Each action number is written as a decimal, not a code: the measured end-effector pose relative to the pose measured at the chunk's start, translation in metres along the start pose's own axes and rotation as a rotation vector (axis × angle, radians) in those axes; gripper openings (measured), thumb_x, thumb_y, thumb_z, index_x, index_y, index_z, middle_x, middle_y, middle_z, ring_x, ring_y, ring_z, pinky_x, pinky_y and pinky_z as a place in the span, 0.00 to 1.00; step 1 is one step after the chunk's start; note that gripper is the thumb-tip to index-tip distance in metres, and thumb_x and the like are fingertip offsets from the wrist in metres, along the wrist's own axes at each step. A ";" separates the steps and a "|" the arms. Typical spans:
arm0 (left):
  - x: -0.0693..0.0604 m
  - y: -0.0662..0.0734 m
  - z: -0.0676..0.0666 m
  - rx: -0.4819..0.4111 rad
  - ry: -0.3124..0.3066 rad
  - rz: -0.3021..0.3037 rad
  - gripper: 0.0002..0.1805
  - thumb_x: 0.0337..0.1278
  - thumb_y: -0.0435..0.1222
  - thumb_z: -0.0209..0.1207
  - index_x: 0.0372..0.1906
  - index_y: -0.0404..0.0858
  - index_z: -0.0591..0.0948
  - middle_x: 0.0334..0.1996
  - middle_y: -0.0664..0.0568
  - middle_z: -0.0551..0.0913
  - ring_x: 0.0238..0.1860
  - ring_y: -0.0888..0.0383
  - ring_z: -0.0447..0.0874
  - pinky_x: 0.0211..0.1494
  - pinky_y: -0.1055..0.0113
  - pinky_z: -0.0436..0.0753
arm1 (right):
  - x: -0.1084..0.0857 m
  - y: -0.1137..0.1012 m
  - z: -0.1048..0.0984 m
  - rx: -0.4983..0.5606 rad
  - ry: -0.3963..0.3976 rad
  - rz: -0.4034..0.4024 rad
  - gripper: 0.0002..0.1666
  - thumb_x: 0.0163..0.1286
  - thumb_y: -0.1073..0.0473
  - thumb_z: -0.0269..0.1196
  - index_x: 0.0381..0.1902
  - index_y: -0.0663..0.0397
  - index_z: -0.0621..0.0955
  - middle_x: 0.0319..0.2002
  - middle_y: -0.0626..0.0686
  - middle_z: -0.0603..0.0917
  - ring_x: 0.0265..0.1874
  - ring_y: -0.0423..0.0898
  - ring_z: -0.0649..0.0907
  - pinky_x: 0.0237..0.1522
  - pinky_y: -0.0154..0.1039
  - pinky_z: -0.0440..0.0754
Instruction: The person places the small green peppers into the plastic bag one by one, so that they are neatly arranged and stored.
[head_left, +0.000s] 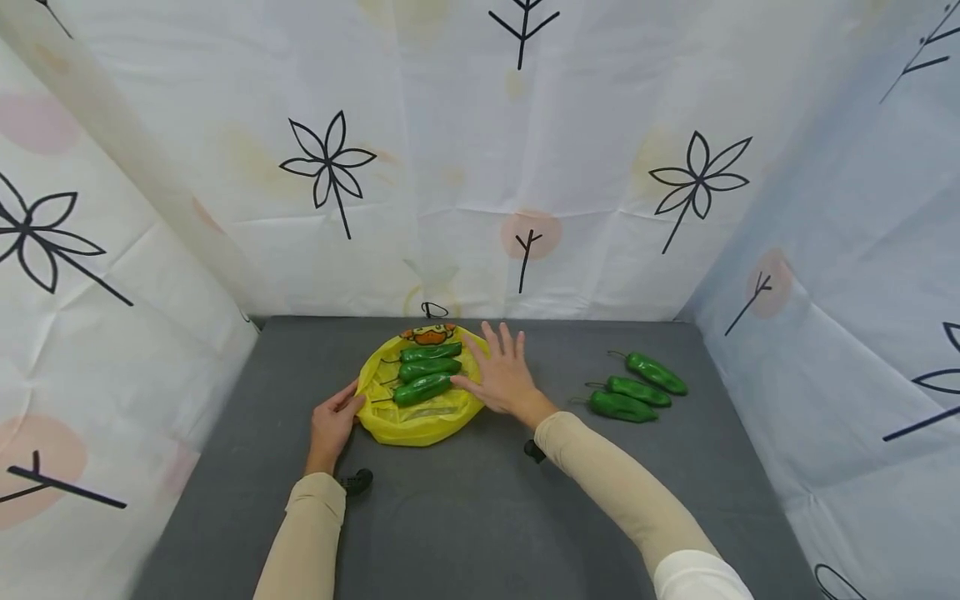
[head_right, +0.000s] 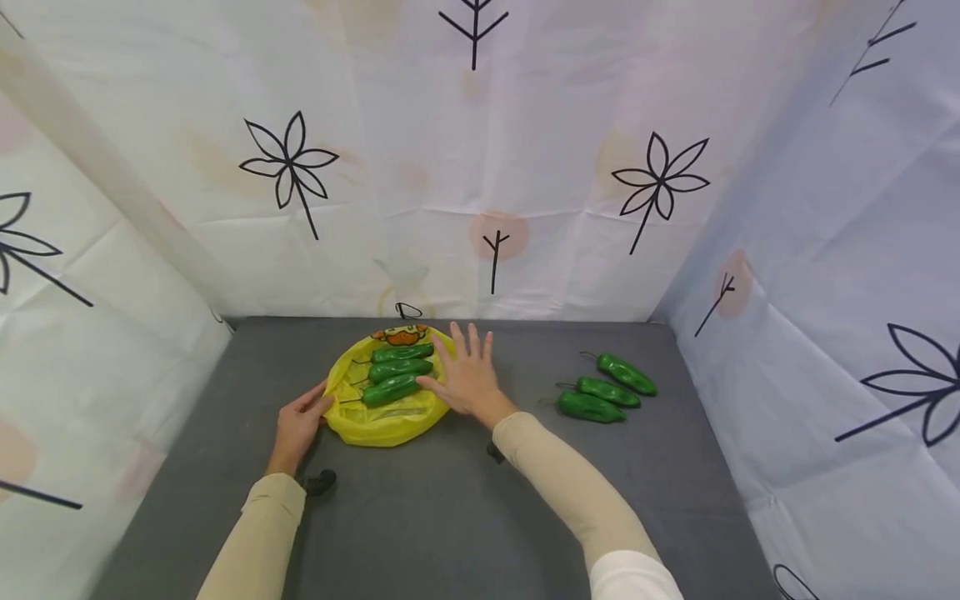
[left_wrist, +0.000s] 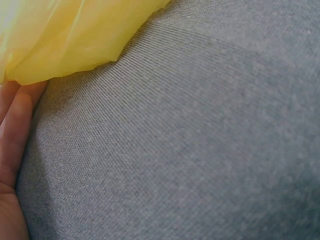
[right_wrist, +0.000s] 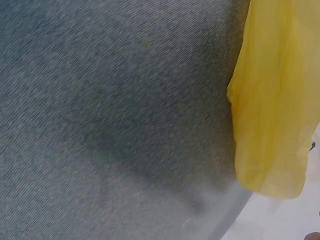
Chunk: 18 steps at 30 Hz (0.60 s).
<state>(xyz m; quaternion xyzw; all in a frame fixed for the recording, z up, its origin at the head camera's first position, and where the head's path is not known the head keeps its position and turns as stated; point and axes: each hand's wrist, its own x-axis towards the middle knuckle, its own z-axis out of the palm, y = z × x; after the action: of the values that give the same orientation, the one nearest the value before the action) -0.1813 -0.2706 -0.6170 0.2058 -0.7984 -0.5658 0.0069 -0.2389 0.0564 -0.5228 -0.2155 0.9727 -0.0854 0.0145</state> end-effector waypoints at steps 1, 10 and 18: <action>0.000 0.000 0.000 -0.001 -0.002 0.000 0.28 0.67 0.56 0.62 0.70 0.59 0.77 0.65 0.50 0.83 0.44 0.75 0.80 0.43 0.81 0.81 | 0.000 0.002 0.000 0.001 0.002 0.002 0.49 0.73 0.21 0.44 0.84 0.31 0.48 0.84 0.57 0.44 0.82 0.67 0.43 0.78 0.72 0.41; 0.001 0.001 0.000 0.017 0.004 -0.010 0.28 0.67 0.57 0.61 0.70 0.59 0.77 0.64 0.50 0.83 0.49 0.68 0.81 0.43 0.80 0.80 | -0.005 0.021 0.006 0.006 -0.003 0.033 0.51 0.72 0.18 0.38 0.84 0.32 0.48 0.84 0.58 0.43 0.82 0.66 0.43 0.77 0.72 0.39; 0.000 0.002 0.001 0.018 0.010 -0.027 0.28 0.67 0.56 0.62 0.70 0.59 0.77 0.63 0.52 0.84 0.49 0.68 0.81 0.42 0.81 0.80 | -0.016 0.039 0.013 0.002 0.028 0.033 0.56 0.68 0.14 0.33 0.83 0.37 0.53 0.83 0.61 0.48 0.82 0.67 0.47 0.77 0.74 0.40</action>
<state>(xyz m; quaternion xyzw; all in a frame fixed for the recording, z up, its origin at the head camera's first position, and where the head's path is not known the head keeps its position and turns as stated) -0.1820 -0.2691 -0.6160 0.2194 -0.8005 -0.5577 0.0015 -0.2397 0.0958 -0.5422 -0.1980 0.9761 -0.0890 0.0028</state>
